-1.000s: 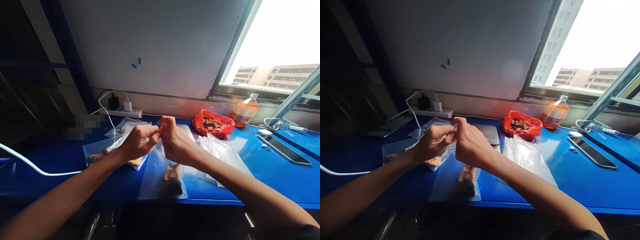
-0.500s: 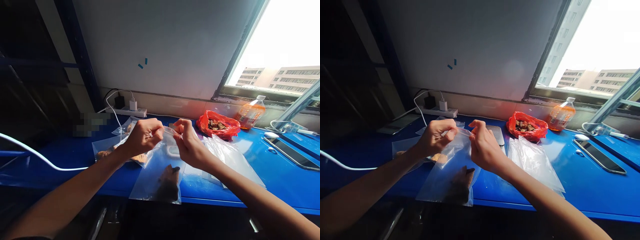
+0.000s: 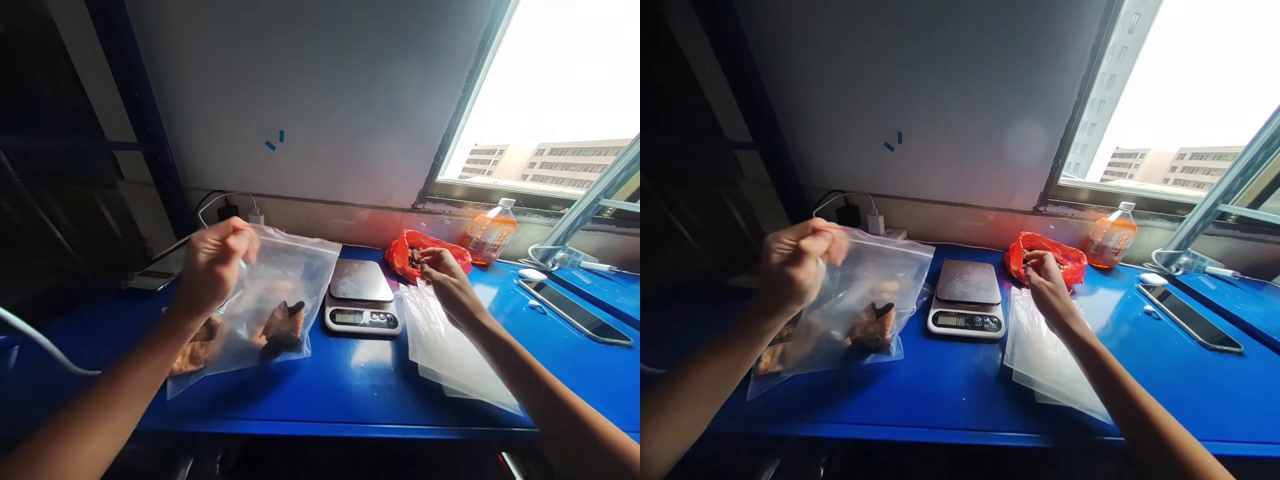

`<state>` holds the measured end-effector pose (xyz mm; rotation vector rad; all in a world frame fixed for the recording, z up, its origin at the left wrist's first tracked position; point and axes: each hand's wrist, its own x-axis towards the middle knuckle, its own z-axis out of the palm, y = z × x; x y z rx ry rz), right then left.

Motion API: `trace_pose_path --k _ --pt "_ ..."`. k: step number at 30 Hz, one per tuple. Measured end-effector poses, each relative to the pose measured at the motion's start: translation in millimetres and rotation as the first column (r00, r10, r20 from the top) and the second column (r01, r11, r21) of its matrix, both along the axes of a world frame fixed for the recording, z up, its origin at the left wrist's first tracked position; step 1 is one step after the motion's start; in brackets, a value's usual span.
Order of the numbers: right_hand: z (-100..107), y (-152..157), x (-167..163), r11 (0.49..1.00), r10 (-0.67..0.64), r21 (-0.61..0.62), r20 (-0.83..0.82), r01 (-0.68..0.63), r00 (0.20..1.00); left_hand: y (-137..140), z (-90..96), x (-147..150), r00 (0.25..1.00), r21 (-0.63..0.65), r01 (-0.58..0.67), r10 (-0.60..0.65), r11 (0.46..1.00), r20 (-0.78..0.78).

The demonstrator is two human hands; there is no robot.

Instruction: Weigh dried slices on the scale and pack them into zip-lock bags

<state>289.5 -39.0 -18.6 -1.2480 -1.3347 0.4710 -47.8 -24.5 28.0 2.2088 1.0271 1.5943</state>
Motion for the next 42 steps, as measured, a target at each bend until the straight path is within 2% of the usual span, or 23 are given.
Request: trace_pose_path --k 3,5,7,9,11,14,16,19,22,25,27,30,33,35,37,40,42 --pt "15.4 5.0 40.3 0.992 -0.107 0.086 0.179 0.092 0.978 13.2 -5.5 1.3 0.980 -0.066 -0.133 0.121 0.989 -0.156" --pt "24.6 15.2 66.9 0.981 -0.186 0.118 0.357 0.153 0.915 23.8 -11.1 2.2 0.938 -0.084 -0.281 0.254 0.956 -0.237" --pt "26.6 32.7 92.5 0.979 -0.200 0.054 0.481 0.198 0.854 34.2 -16.2 0.5 0.873 -0.046 -0.409 0.377 0.911 -0.309" --pt "21.7 53.9 114.4 0.971 -0.143 -0.075 0.586 0.229 0.798 42.9 -19.2 -2.9 0.811 0.002 -0.485 0.451 0.874 -0.373" --pt "13.5 74.3 129.8 0.948 -0.063 -0.168 0.733 0.269 0.678 49.3 -19.6 -5.9 0.766 0.023 -0.529 0.490 0.848 -0.416" --pt "2.0 96.6 140.0 0.928 0.023 -0.193 0.883 0.318 0.470 55.7 -16.9 -8.3 0.712 0.024 -0.582 0.523 0.813 -0.468" --pt "-4.5 105.2 141.9 0.920 0.044 -0.201 0.905 0.336 0.423 57.6 -14.7 -8.4 0.698 0.016 -0.599 0.532 0.800 -0.479" --pt "-13.6 111.4 145.3 0.906 0.058 -0.219 0.912 0.363 0.406 55.2 -13.7 -4.9 0.743 0.007 -0.564 0.511 0.826 -0.431" --pt "-17.5 111.1 150.9 0.911 0.020 -0.205 0.888 0.357 0.460 47.3 -16.4 3.0 0.787 0.036 -0.486 0.456 0.873 -0.416" --pt "-9.4 103.1 147.0 0.952 -0.086 -0.121 0.776 0.281 0.625 41.9 -21.3 8.8 0.791 0.039 -0.408 0.374 0.912 -0.485" --pt "1.9 94.0 133.0 0.973 -0.130 -0.050 0.694 0.227 0.708 42.4 -25.7 8.4 0.789 0.020 -0.371 0.326 0.929 -0.521" --pt "20.3 77.8 98.8 0.991 -0.108 0.010 0.665 0.136 0.739 46.3 -32.8 4.3 0.794 -0.036 -0.347 0.273 0.937 -0.544" --pt "32.1 64.2 64.2 0.997 0.060 -0.080 0.580 -0.016 0.812 47.7 -37.3 1.8 0.804 -0.096 -0.330 0.227 0.939 -0.550" --pt "34.4 59.8 46.0 0.966 0.240 -0.201 0.456 -0.164 0.857 45.9 -38.2 2.0 0.813 -0.101 -0.309 0.207 0.946 -0.544" --pt "32.8 60.1 31.0 0.920 0.361 -0.281 0.342 -0.272 0.867 42.5 -37.9 2.7 0.828 -0.094 -0.285 0.196 0.954 -0.525" --pt "26.0 67.7 14.2 0.879 0.437 -0.323 0.258 -0.350 0.862 36.7 -35.9 3.1 0.850 -0.089 -0.259 0.183 0.962 -0.495" --pt "21.0 74.0 8.9 0.881 0.432 -0.321 0.252 -0.347 0.866 33.4 -34.1 2.6 0.861 -0.097 -0.243 0.168 0.965 -0.481"
